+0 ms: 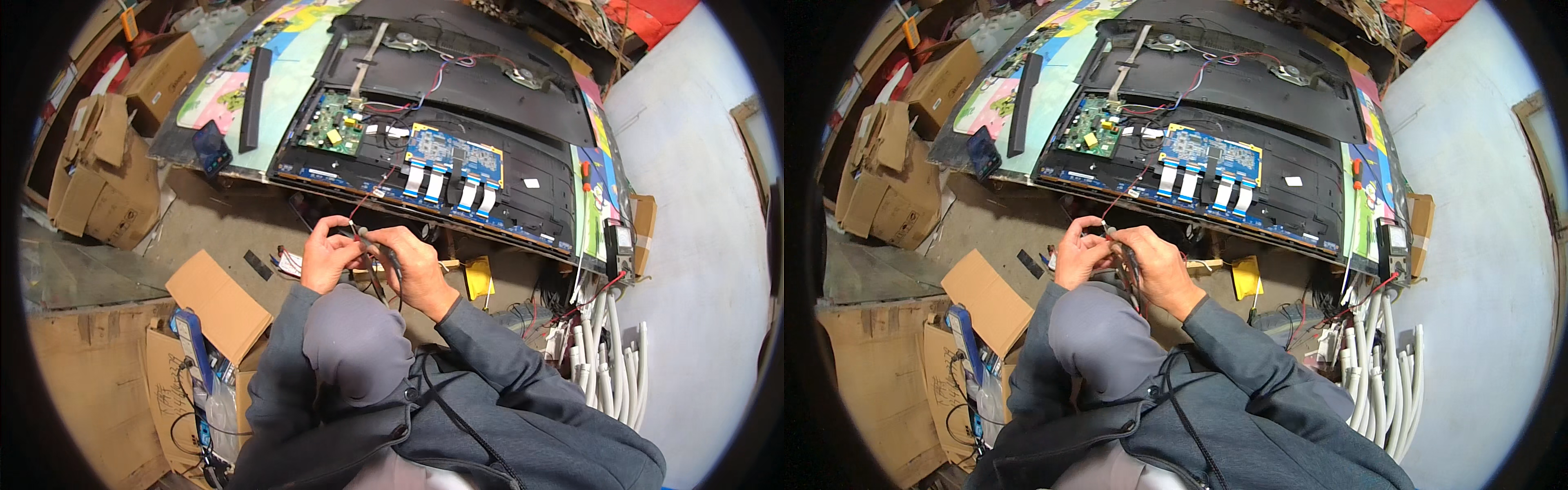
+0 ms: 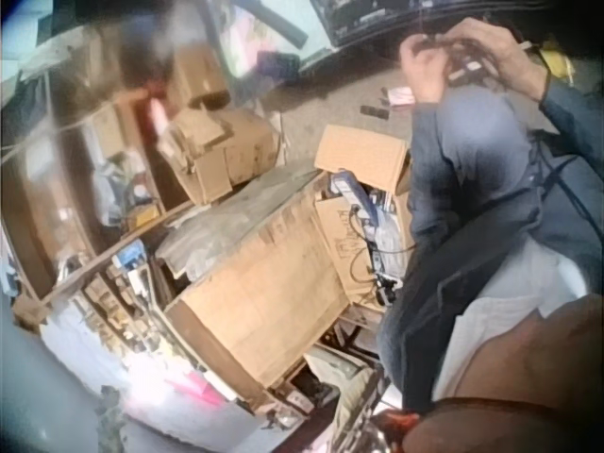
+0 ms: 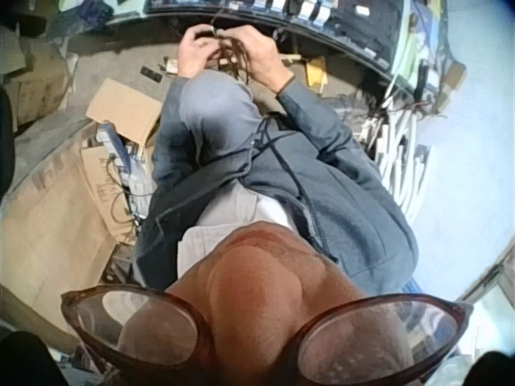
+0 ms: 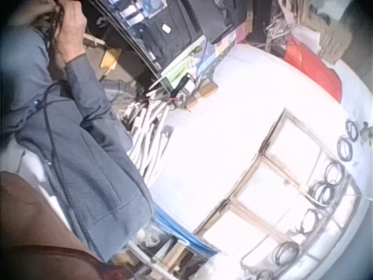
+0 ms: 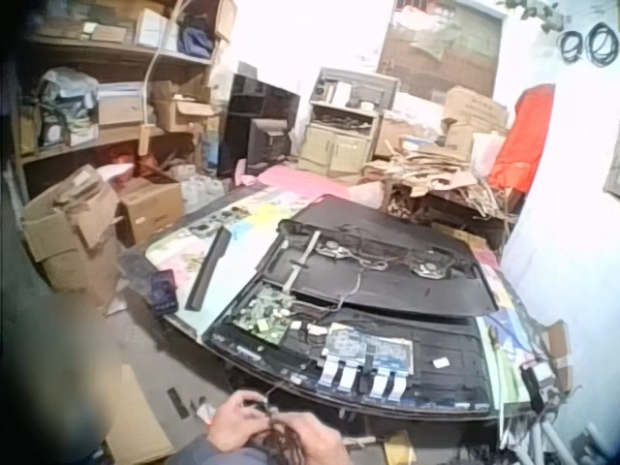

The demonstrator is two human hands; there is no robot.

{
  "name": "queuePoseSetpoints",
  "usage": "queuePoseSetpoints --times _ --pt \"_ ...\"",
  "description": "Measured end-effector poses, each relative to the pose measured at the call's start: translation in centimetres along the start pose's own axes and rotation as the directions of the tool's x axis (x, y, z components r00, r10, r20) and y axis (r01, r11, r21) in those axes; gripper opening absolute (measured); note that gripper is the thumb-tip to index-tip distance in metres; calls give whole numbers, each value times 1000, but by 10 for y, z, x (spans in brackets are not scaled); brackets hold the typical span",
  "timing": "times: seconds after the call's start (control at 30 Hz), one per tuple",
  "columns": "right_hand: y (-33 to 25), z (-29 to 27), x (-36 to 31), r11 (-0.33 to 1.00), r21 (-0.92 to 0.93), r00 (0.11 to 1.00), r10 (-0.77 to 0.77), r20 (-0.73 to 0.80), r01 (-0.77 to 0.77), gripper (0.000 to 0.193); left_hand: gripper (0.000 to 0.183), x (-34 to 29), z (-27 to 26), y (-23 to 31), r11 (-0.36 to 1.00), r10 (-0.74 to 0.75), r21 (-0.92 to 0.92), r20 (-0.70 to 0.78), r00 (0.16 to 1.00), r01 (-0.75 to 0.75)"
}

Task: The person works on the back of a flat-screen TV, using a multimeter to test connections on the internal circuit boards. They then reattach the rear cover and flip the TV upright to check the screen.

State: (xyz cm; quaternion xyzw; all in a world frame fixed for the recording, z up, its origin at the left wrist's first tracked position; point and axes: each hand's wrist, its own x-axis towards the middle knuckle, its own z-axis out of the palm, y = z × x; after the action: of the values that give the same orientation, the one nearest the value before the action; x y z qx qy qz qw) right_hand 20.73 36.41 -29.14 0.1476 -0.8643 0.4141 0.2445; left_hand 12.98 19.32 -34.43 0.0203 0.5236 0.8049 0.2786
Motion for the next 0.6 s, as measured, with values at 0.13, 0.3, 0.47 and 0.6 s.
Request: queuePoseSetpoints --times 0.13,0.3,0.47,0.6 --pt "-4 0 1 1000 12 1000 -10 -7 10 35 51 -3 -5 2 1000 2 19 2 1000 -2" --pt "-2 0 0 1000 -6 1000 -14 -26 14 32 51 3 -5 -4 1000 18 17 24 1000 -19" --pt "0 -3 -1 1000 18 1000 -4 -7 4 36 49 3 -1 -4 999 13 29 21 1000 -13" --pt "0 -4 -1 1000 22 1000 -18 -2 18 41 50 2 1 -3 1000 -14 11 4 1000 14"
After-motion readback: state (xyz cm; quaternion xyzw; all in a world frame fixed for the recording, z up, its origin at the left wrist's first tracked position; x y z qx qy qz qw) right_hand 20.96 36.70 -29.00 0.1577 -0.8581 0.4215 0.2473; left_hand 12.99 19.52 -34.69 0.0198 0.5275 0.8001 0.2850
